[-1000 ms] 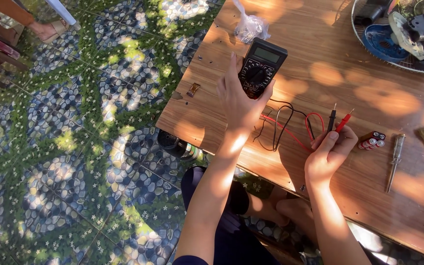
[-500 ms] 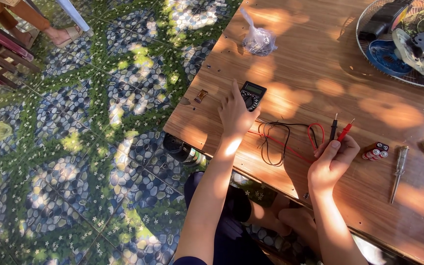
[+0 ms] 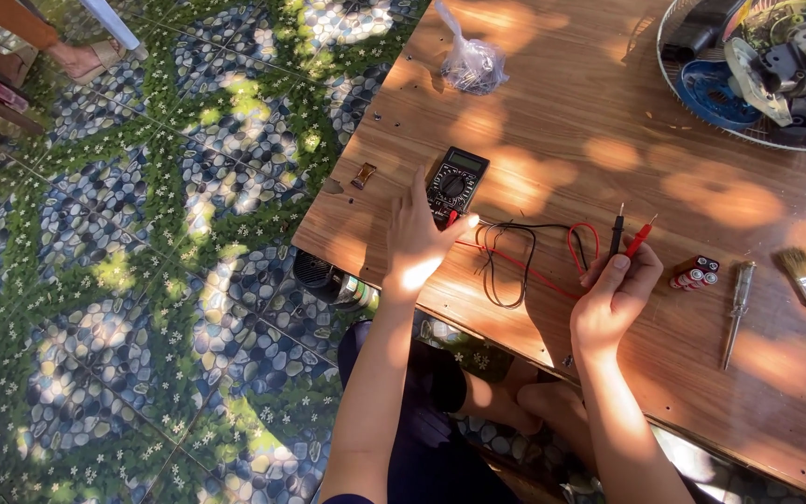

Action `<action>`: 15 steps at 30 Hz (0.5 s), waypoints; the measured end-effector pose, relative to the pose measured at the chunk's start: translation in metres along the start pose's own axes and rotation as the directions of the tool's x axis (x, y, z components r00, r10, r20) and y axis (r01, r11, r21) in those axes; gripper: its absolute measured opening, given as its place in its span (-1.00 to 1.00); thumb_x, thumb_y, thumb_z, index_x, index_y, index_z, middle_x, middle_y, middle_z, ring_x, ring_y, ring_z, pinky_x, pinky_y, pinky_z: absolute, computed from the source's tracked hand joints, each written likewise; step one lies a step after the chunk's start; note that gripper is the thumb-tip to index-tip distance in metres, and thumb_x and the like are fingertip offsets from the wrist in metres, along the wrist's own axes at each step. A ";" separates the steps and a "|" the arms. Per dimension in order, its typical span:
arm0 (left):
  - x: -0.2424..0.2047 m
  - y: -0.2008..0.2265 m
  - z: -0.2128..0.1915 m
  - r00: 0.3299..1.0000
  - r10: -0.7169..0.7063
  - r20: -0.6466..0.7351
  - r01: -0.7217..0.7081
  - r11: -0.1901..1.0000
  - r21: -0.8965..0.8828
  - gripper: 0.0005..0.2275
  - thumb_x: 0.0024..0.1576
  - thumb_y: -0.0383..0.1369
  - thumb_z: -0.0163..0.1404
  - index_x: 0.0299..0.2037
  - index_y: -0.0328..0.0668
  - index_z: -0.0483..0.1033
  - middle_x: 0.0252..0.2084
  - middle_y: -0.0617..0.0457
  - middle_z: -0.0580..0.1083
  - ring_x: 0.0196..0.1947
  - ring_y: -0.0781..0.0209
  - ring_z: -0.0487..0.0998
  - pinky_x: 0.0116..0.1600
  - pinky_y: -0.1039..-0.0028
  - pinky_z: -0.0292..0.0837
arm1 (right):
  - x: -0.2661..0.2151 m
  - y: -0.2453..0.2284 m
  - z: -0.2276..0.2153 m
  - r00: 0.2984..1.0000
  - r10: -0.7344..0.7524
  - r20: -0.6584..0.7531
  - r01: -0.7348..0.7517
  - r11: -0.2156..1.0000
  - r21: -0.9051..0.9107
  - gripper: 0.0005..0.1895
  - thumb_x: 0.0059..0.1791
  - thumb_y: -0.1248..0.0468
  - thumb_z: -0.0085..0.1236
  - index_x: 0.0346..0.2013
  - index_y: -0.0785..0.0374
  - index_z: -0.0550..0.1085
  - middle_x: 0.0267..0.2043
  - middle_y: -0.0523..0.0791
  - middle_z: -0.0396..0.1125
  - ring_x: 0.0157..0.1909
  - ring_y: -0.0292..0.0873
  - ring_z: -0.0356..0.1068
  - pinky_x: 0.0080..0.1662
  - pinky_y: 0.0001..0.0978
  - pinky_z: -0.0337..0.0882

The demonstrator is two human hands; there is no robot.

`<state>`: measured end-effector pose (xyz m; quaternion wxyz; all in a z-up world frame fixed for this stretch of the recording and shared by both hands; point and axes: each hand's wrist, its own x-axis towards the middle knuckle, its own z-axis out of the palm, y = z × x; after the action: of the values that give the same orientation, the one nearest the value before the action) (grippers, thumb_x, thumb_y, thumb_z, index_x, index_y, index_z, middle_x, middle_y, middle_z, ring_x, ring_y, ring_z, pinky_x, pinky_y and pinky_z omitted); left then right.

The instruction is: Testing the voltage of AA batteries using a digital multimeter on a wooden table.

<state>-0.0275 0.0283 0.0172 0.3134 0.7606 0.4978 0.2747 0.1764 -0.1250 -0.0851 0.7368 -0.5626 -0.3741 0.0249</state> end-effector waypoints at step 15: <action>0.001 -0.032 0.035 0.979 0.085 -0.183 -0.021 0.944 0.329 -0.09 -0.10 0.02 0.24 0.44 -0.22 0.13 0.06 -0.21 0.50 0.06 -0.25 0.47 0.05 -0.02 0.33 | 0.000 -0.005 0.002 0.999 -0.035 0.003 0.035 0.999 0.005 -0.73 0.28 0.31 -0.38 0.18 0.45 0.20 -0.34 -0.06 0.20 -0.45 -0.27 0.22 -0.27 -0.45 0.37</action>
<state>-0.0210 0.0319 -0.0297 0.1259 0.7846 0.5437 0.2701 0.1733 -0.1251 -0.0802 0.7381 -0.5539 -0.3849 0.0136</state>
